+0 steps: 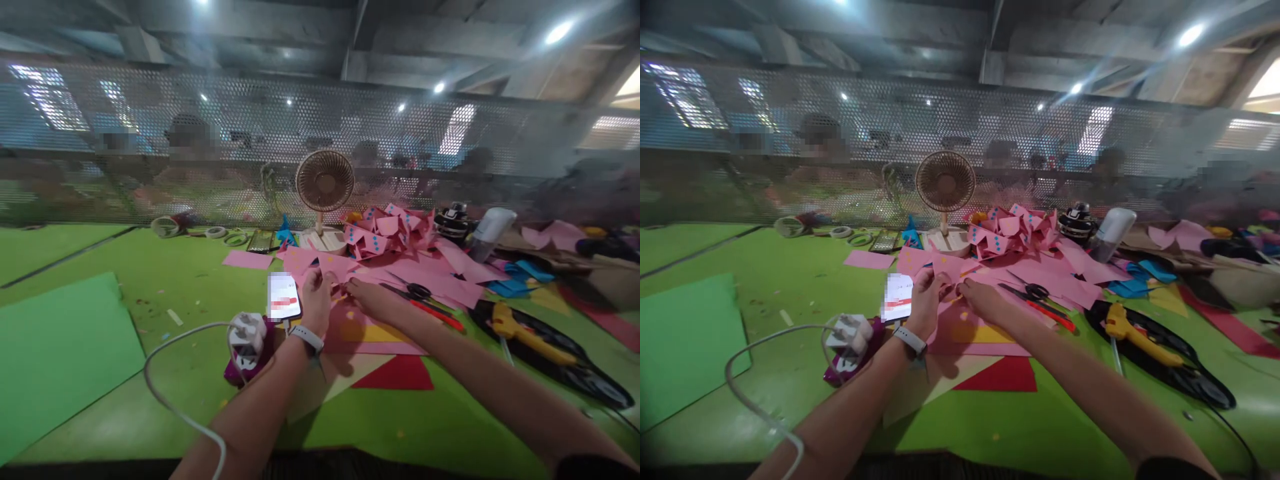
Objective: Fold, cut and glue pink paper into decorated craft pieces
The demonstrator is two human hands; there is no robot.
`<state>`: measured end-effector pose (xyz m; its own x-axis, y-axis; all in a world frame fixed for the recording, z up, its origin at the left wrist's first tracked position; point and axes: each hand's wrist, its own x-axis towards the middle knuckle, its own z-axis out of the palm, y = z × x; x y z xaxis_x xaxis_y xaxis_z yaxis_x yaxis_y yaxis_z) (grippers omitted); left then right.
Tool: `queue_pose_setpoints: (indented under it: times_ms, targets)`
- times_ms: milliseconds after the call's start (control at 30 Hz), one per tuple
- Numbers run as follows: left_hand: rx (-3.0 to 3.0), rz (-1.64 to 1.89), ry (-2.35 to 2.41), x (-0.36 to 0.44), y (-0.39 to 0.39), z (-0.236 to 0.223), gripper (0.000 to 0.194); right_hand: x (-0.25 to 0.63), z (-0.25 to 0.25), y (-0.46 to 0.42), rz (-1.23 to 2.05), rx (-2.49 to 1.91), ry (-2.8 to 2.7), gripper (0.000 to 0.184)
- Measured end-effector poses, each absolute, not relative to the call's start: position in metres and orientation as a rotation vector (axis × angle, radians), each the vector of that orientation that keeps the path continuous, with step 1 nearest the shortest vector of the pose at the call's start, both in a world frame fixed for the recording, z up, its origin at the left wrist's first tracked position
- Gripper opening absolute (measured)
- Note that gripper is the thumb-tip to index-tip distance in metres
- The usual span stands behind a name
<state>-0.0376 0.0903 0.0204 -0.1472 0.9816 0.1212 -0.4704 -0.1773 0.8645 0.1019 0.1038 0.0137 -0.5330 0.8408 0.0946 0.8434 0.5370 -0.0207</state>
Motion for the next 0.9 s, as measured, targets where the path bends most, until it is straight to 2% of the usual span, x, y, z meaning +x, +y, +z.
queue_pose_setpoints:
  times_ms: [133, 500, 667, 900]
  targets:
    - [0.916, 1.614, 0.838, -0.037, 0.092, 0.017, 0.015, 0.093, 0.011, 0.106, -0.109, -1.453, -2.712, 0.026]
    - [1.024, 1.635, 0.851, -0.038, 0.105, 0.004, 0.017, 0.085, -0.007, 0.12, -0.087, -1.434, -2.719, 0.024]
    - [1.03, 1.647, 0.84, -0.037, 0.099, 0.007, 0.02, 0.09, -0.007, 0.121, 0.031, -1.385, -2.612, 0.018]
    - [1.039, 1.659, 0.829, -0.038, 0.096, 0.011, 0.014, 0.101, -0.003, 0.121, 0.322, -1.254, -2.415, 0.008]
